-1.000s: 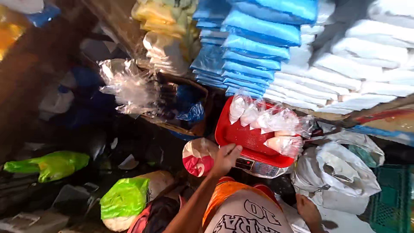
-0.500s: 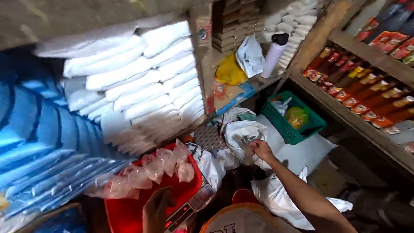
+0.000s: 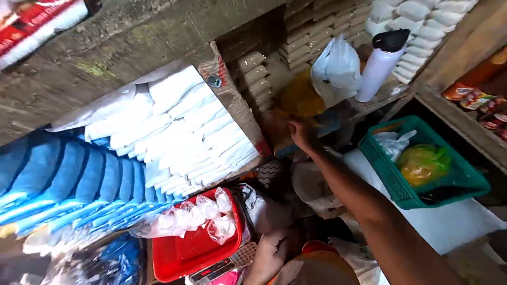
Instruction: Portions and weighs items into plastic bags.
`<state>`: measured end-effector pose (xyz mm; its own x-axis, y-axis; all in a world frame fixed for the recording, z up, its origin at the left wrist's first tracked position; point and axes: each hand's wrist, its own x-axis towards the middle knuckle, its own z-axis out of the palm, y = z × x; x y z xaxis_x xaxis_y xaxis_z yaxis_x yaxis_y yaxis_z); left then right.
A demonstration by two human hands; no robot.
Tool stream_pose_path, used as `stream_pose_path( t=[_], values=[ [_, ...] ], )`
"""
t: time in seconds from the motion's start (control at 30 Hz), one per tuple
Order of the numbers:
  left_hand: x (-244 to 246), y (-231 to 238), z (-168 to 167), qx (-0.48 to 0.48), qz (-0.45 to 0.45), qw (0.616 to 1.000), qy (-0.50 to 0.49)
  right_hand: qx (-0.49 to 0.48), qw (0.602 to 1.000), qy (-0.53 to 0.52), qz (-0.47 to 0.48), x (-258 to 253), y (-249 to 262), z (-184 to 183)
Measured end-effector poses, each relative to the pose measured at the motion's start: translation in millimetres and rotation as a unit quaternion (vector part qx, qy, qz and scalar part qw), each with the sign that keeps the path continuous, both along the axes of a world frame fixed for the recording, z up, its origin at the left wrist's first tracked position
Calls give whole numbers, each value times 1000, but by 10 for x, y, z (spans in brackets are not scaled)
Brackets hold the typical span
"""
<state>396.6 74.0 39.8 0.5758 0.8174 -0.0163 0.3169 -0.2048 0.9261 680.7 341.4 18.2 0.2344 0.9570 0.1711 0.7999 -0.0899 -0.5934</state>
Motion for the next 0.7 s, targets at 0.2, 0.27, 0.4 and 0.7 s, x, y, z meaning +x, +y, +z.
stream_pose_path(
  t=[0.2,0.27,0.4,0.7],
  values=[
    [-41,-87,-24,-52,146,986,-62,-67,991,-93,72,-70,611,-31],
    [34,64,-45,-45,146,988,-35,-54,991,-100,76,-67,676,-84],
    [525,820,24,2,77,988,135,-57,990,-89,95,-65,728,19],
    [1869,2689,-265,86,85,917,380,-76,981,-144,104,-178,626,453]
  ],
)
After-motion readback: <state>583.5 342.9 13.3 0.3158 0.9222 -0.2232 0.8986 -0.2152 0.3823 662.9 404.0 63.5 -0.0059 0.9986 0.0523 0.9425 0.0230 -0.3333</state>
